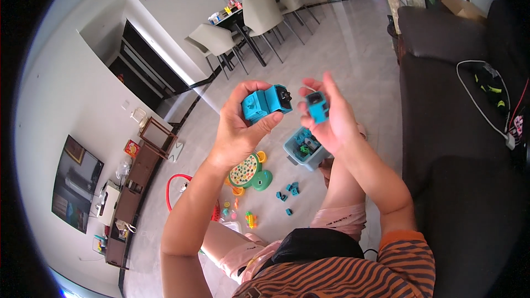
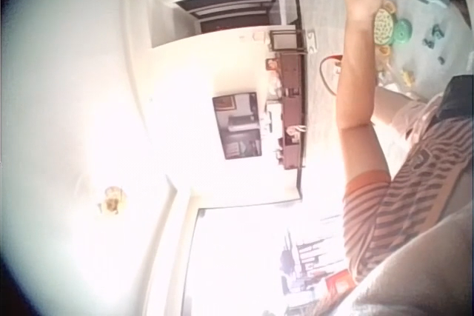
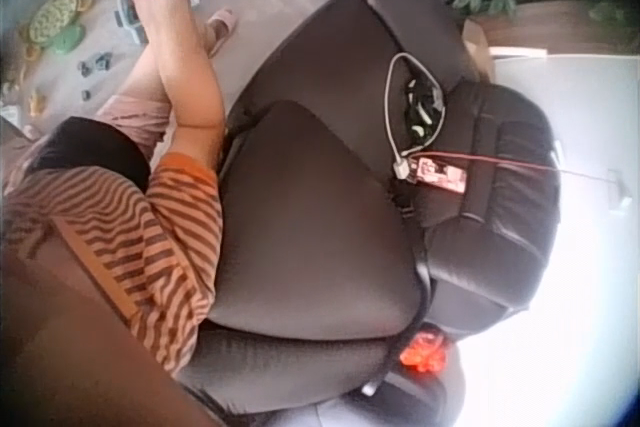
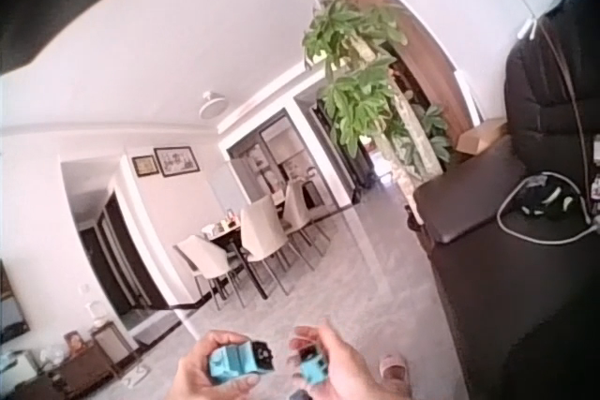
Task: The person sits on a green stool and assembles blue, green, and gray toy blocks by hand, picking pieces from the floor and a container, then later uses a brown cloth to wipe the inside of a white plastic container lid.
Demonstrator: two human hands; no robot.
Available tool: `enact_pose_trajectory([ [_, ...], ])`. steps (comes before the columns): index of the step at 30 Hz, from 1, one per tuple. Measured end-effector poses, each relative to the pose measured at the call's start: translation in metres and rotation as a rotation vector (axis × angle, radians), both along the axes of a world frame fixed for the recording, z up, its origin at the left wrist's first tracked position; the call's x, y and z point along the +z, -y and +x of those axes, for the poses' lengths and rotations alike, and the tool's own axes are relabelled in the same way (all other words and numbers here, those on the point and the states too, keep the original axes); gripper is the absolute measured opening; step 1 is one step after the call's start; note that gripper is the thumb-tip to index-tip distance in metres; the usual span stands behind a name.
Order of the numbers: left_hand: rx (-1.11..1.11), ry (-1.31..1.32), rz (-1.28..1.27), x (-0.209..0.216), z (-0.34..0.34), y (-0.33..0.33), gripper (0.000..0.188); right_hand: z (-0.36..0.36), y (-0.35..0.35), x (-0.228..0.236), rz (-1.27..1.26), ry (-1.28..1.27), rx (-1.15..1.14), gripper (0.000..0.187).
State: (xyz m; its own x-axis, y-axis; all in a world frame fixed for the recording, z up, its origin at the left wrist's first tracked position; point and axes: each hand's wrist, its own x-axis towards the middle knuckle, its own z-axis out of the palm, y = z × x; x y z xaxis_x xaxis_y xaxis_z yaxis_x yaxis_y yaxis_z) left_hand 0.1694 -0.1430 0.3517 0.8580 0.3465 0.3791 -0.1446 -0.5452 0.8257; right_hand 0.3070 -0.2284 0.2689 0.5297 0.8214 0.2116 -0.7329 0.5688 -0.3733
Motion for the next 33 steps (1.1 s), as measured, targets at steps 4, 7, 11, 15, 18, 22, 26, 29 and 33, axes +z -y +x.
enact_pose_trajectory([
  [4, -0.04, 0.042, 0.096, 0.003, 0.0, 0.007, 0.042, -0.009, 0.015, 0.015, 0.031, 0.496, -0.459, 0.035],
  [7, -0.086, 0.088, 0.279, 0.004, -0.001, 0.01, 0.042, 0.0, 0.015, 0.014, 0.066, 0.715, -0.792, 0.03],
  [11, -0.116, 0.114, 0.348, 0.004, 0.001, 0.015, 0.043, -0.006, 0.02, 0.02, 0.11, 0.734, -0.773, 0.045],
  [15, -0.107, 0.168, 0.485, 0.002, 0.004, 0.017, 0.042, -0.006, 0.016, 0.014, 0.161, 0.803, -0.784, 0.05],
  [18, -0.085, 0.193, 0.743, 0.005, 0.003, 0.021, 0.047, -0.01, 0.019, 0.019, 0.121, 0.85, -0.815, 0.049],
  [22, -0.08, 0.154, 0.871, 0.005, 0.0, 0.028, 0.047, -0.013, 0.022, 0.018, 0.094, 1.013, -0.919, 0.047],
  [26, -0.092, 0.164, 0.847, -0.002, -0.001, 0.025, 0.048, -0.014, 0.021, 0.014, 0.124, 0.983, -0.808, 0.045],
  [29, -0.103, 0.158, 0.739, -0.011, -0.001, 0.019, 0.05, -0.018, 0.02, 0.012, 0.058, 1.046, -0.809, 0.043],
  [33, -0.049, 0.148, 0.676, -0.026, -0.012, 0.017, 0.053, -0.027, 0.01, 0.003, 0.047, 1.048, -0.827, 0.039],
])
